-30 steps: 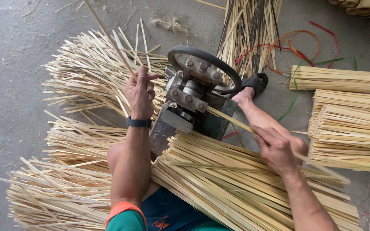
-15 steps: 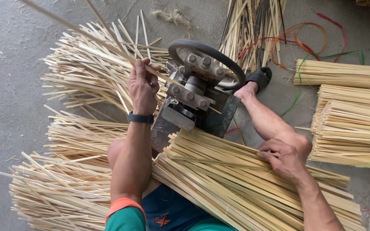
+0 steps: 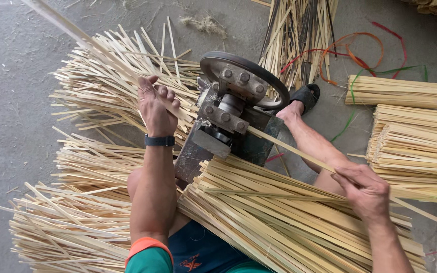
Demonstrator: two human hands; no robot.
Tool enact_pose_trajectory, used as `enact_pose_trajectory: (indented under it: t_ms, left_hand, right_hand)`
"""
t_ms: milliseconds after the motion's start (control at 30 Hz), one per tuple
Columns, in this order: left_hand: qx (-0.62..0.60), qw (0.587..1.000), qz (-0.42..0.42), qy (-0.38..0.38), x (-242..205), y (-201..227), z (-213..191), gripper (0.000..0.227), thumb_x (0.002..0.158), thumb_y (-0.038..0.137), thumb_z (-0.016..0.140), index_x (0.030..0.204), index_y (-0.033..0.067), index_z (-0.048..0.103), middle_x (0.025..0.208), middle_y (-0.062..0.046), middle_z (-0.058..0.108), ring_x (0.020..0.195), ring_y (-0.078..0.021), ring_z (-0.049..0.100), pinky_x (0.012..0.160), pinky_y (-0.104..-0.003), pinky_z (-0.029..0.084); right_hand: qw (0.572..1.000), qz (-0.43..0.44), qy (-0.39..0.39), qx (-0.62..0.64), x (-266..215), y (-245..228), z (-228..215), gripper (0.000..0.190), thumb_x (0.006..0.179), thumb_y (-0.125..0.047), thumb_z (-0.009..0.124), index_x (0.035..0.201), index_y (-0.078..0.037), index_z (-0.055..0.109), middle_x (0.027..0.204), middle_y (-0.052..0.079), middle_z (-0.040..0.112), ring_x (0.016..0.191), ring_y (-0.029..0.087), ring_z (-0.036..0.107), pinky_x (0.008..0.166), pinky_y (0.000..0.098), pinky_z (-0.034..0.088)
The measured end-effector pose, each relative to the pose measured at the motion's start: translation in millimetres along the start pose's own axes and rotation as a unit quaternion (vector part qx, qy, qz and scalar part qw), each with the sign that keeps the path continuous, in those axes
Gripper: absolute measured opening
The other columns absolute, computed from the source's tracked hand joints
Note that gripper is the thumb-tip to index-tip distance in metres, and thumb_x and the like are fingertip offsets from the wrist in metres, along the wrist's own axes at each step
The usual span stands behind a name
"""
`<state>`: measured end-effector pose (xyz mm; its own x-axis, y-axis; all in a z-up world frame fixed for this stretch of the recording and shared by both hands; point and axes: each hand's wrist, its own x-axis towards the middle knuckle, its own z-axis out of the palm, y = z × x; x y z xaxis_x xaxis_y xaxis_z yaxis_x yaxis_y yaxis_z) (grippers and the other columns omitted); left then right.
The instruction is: The person sits on the floor and feeds long bamboo strips through a grinding machine to smooth their edges. They handle the strips one by one, feeding them into the machine and collecting the processed pieces into a bundle on their lap.
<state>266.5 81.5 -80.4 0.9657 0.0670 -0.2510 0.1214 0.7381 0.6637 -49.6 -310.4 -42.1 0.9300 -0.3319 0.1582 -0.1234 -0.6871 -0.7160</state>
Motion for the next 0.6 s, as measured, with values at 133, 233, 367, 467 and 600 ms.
enact_pose_trajectory:
  t_ms: [133, 233, 367, 467, 600]
  left_hand:
    - [0.119, 0.993, 0.010, 0.008, -0.7, -5.6, 9.3, 0.040, 0.099, 0.044, 0.061, 0.114, 0.0078, 0.055, 0.073, -0.002, 0.060, 0.048, -0.0055, 0.046, 0.036, -0.018, 0.039]
    - [0.175, 0.985, 0.001, -0.011, -4.5, -9.4, 9.8, 0.036, 0.098, 0.039, 0.066, 0.107, 0.0062, 0.055, 0.087, -0.011, 0.074, 0.048, -0.0055, 0.049, 0.036, -0.019, 0.041]
    - [0.134, 0.989, -0.015, -0.062, -4.5, -12.3, 6.4, 0.032, 0.103, 0.036, 0.065, 0.100, 0.0055, 0.057, 0.091, -0.016, 0.076, 0.047, -0.0042, 0.047, 0.036, -0.019, 0.038]
    - [0.103, 0.991, -0.008, -0.088, -2.0, -12.7, 6.1, 0.029, 0.106, 0.035, 0.062, 0.102, 0.0065, 0.058, 0.088, -0.016, 0.073, 0.048, -0.0053, 0.048, 0.037, -0.019, 0.037]
    - [0.093, 0.991, -0.030, -0.092, -4.1, -16.3, 11.3, 0.030, 0.107, 0.036, 0.058, 0.105, 0.0062, 0.060, 0.086, -0.011, 0.073, 0.048, -0.0042, 0.045, 0.036, -0.018, 0.036]
  right_hand:
    - [0.991, -0.088, -0.006, -0.098, 20.2, -25.5, 28.8, 0.019, 0.079, -0.007, 0.088, 0.098, -0.010, 0.082, 0.092, 0.006, 0.078, 0.072, 0.014, 0.068, 0.069, 0.0300, 0.052]
    - [0.985, -0.135, -0.045, -0.094, 32.1, -41.1, 39.6, 0.031, 0.084, -0.014, 0.082, 0.114, -0.011, 0.078, 0.107, 0.006, 0.078, 0.094, 0.018, 0.074, 0.087, 0.0293, 0.060]
    - [0.963, 0.153, -0.154, -0.158, 37.8, -40.8, 25.4, 0.045, 0.078, -0.029, 0.086, 0.118, -0.011, 0.075, 0.100, 0.008, 0.079, 0.074, 0.017, 0.074, 0.074, 0.0299, 0.060]
    - [0.918, 0.271, -0.275, -0.089, 31.3, -29.6, 18.0, 0.043, 0.080, -0.030, 0.082, 0.119, -0.013, 0.074, 0.100, 0.004, 0.081, 0.088, 0.014, 0.076, 0.080, 0.0283, 0.060]
    - [0.914, 0.233, -0.328, -0.051, 6.6, -13.7, 18.6, 0.032, 0.079, -0.027, 0.082, 0.108, -0.013, 0.081, 0.099, 0.001, 0.082, 0.089, 0.013, 0.074, 0.081, 0.0286, 0.058]
